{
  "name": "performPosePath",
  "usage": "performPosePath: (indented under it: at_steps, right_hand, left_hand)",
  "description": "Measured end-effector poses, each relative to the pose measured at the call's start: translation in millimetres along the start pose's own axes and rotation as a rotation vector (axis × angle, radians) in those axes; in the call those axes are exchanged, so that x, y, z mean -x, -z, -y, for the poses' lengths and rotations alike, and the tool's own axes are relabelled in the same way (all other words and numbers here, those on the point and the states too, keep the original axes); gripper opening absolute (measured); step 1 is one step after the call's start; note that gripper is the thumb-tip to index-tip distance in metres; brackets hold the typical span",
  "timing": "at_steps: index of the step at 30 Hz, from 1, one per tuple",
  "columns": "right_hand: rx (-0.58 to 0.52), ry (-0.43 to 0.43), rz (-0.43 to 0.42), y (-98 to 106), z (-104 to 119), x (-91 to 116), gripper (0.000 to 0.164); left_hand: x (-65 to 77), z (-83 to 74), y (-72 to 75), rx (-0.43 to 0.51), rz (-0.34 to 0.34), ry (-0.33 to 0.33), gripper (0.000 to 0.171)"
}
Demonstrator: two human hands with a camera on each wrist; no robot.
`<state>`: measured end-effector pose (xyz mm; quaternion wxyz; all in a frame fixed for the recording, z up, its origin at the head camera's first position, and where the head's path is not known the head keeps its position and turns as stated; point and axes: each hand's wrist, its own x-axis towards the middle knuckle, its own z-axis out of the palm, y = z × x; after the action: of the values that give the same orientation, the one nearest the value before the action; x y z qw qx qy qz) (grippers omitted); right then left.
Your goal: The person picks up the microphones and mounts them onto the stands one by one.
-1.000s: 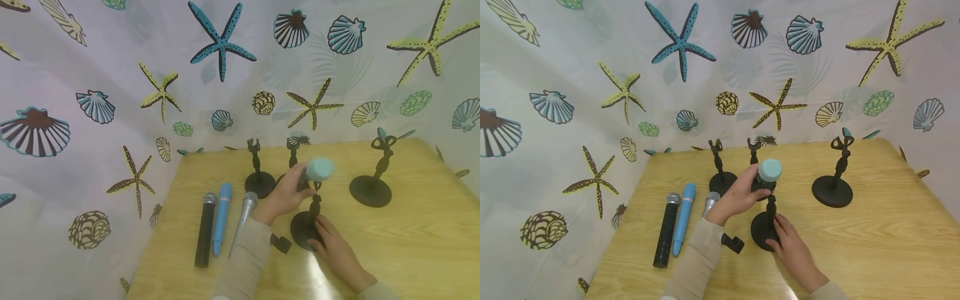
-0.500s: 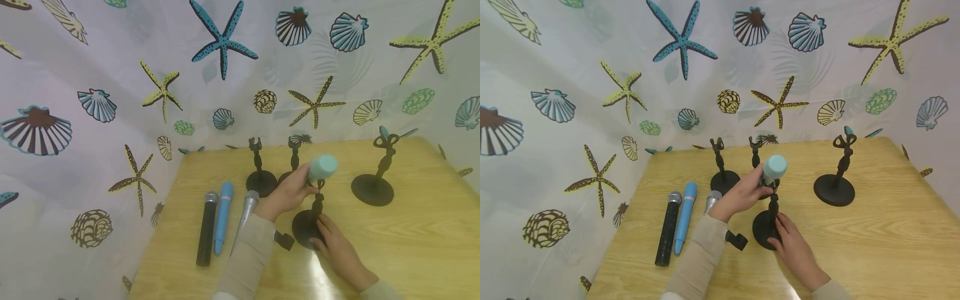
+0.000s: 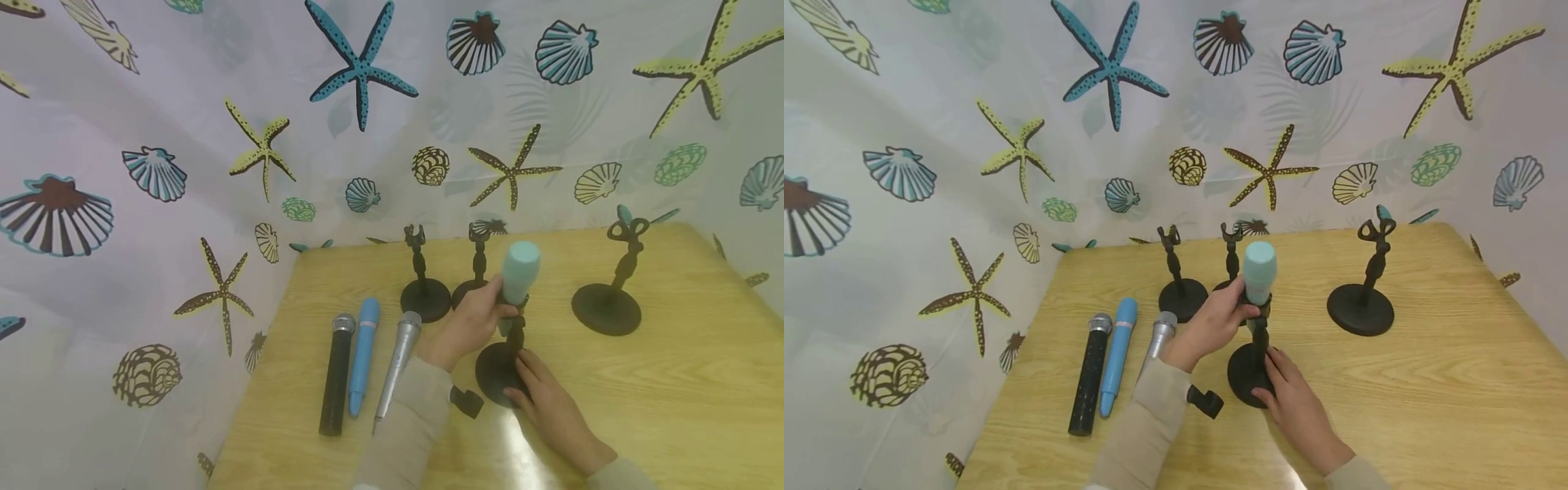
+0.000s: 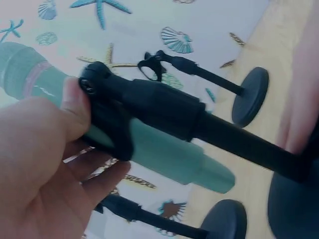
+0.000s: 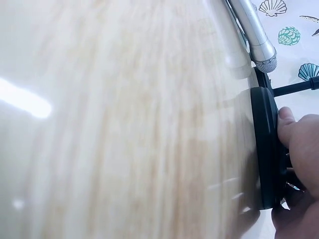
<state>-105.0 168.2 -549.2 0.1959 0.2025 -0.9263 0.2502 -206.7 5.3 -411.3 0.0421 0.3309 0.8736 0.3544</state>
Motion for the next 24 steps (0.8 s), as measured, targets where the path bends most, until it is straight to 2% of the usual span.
performPosePath:
  at_steps: [4,8,13,19,24]
  right_hand:
    - [-0.001,0.003,0.003,1,0,-2,0.060]
    - [0.005,0.002,0.008,1,0,-2,0.060]
    - [-0.004,0.007,0.011,2,1,-2,0.060]
    - [-0.002,0.005,0.015,1,1,-1,0.060]
    - [0.000,0.006,0.012,1,-1,0,0.061]
  left_hand:
    - [0.0,0.2,1.0,0.025,0.000,0.020,0.035]
    - [-1.6,3.7,-0.5,0.057,0.010,-0.020,0.039]
    - [-0.8,9.7,-4.7,0.098,-0.040,-0.064,0.036]
    - [-1.3,13.0,-10.1,0.082,-0.083,-0.126,0.032]
    - [-1.3,9.7,-11.2,0.106,-0.069,-0.106,0.038]
